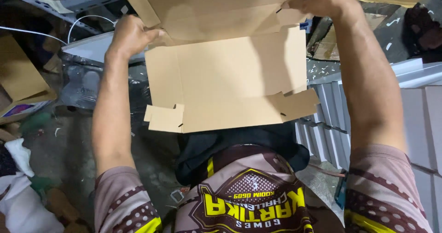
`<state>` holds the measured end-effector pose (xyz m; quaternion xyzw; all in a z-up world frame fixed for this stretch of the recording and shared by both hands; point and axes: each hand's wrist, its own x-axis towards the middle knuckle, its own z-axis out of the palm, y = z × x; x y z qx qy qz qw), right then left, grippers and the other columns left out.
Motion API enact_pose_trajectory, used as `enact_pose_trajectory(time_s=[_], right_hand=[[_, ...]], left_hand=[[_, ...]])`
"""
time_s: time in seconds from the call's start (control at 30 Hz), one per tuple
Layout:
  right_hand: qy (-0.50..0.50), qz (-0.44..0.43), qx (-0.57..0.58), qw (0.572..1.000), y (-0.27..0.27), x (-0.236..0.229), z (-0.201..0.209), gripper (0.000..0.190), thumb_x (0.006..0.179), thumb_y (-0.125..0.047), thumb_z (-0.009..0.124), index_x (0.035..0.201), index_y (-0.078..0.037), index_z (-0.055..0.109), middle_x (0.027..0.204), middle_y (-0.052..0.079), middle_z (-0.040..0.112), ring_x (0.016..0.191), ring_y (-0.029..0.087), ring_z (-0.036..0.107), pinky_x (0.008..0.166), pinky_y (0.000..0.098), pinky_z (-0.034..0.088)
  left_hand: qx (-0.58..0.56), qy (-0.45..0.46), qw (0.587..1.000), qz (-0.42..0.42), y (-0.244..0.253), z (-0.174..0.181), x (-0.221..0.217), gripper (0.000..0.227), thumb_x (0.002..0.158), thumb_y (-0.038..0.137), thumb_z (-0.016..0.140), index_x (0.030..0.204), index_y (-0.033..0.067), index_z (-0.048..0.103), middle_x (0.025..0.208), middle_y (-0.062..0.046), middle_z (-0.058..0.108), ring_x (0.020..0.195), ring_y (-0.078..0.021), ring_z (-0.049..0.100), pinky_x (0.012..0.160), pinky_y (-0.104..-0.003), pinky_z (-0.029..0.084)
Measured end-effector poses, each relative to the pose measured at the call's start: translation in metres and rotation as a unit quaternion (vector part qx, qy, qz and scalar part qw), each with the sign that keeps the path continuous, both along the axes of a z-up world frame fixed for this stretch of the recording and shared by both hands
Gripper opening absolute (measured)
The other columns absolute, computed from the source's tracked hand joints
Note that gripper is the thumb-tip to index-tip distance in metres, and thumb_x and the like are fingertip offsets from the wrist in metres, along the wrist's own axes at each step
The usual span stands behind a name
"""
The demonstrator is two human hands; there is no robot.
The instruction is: Assembling a cardboard box by folding flaps and inserting a white liner.
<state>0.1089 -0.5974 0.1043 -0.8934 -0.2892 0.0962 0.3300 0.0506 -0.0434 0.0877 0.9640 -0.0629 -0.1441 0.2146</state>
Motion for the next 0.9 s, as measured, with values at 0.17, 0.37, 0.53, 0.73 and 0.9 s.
enact_pose_trajectory(time_s=[0.17, 0.37, 0.53, 0.73, 0.9], right_hand=[[0.010, -0.032, -0.030, 0.999, 0.012, -0.031, 0.005, 0.017, 0.101, -0.014, 0.078, 0.114, -0.002, 0.079, 0.114, 0.015, 0.077, 0.102, 0.028, 0.073, 0.081, 0.0460, 0.060], [-0.027, -0.070, -0.012, 0.997, 0.002, -0.080, -0.019, 0.022, 0.109, -0.019, 0.068, 0.111, 0.002, 0.071, 0.101, 0.010, 0.077, 0.092, 0.034, 0.072, 0.074, 0.0473, 0.053], [-0.167, 0.094, -0.026, 0.981, 0.001, -0.104, -0.016, 0.034, 0.103, -0.025, 0.073, 0.134, -0.011, 0.073, 0.124, 0.014, 0.077, 0.119, 0.031, 0.073, 0.127, 0.0697, 0.024], [-0.240, 0.087, -0.069, 0.965, 0.015, -0.141, -0.005, 0.036, 0.105, -0.001, 0.062, 0.137, -0.013, 0.073, 0.126, 0.014, 0.077, 0.119, 0.032, 0.074, 0.125, 0.0638, 0.031], [-0.269, 0.083, -0.104, 0.954, 0.016, -0.153, -0.018, 0.052, 0.094, 0.011, 0.068, 0.140, -0.013, 0.073, 0.129, 0.011, 0.077, 0.124, 0.031, 0.073, 0.127, 0.0612, 0.030]], left_hand=[[0.027, -0.195, 0.973, -0.124, 0.003, -0.026, -0.025, 0.063, 0.108, 0.045, 0.076, 0.069, -0.0005, 0.056, 0.065, -0.018, 0.063, 0.067, -0.0448, 0.061, 0.059, -0.049, 0.041], [-0.088, -0.116, 0.983, -0.114, -0.026, 0.028, -0.077, 0.051, 0.114, 0.040, 0.040, 0.140, 0.0018, 0.062, 0.138, -0.019, 0.066, 0.130, -0.0412, 0.056, 0.100, -0.050, 0.044], [-0.092, -0.158, 0.960, -0.211, -0.004, -0.021, -0.090, 0.039, 0.098, 0.018, 0.069, 0.137, 0.0181, 0.070, 0.138, -0.008, 0.069, 0.130, -0.0275, 0.063, 0.114, -0.063, 0.034], [0.002, -0.219, 0.943, -0.250, -0.018, -0.004, -0.116, 0.049, 0.096, -0.005, 0.063, 0.141, 0.0138, 0.067, 0.141, -0.010, 0.068, 0.128, -0.0303, 0.064, 0.110, -0.056, 0.039], [0.045, -0.228, 0.932, -0.278, -0.013, -0.019, -0.118, 0.070, 0.083, -0.020, 0.059, 0.145, 0.0127, 0.063, 0.145, -0.011, 0.065, 0.131, -0.0315, 0.062, 0.110, -0.055, 0.040]])
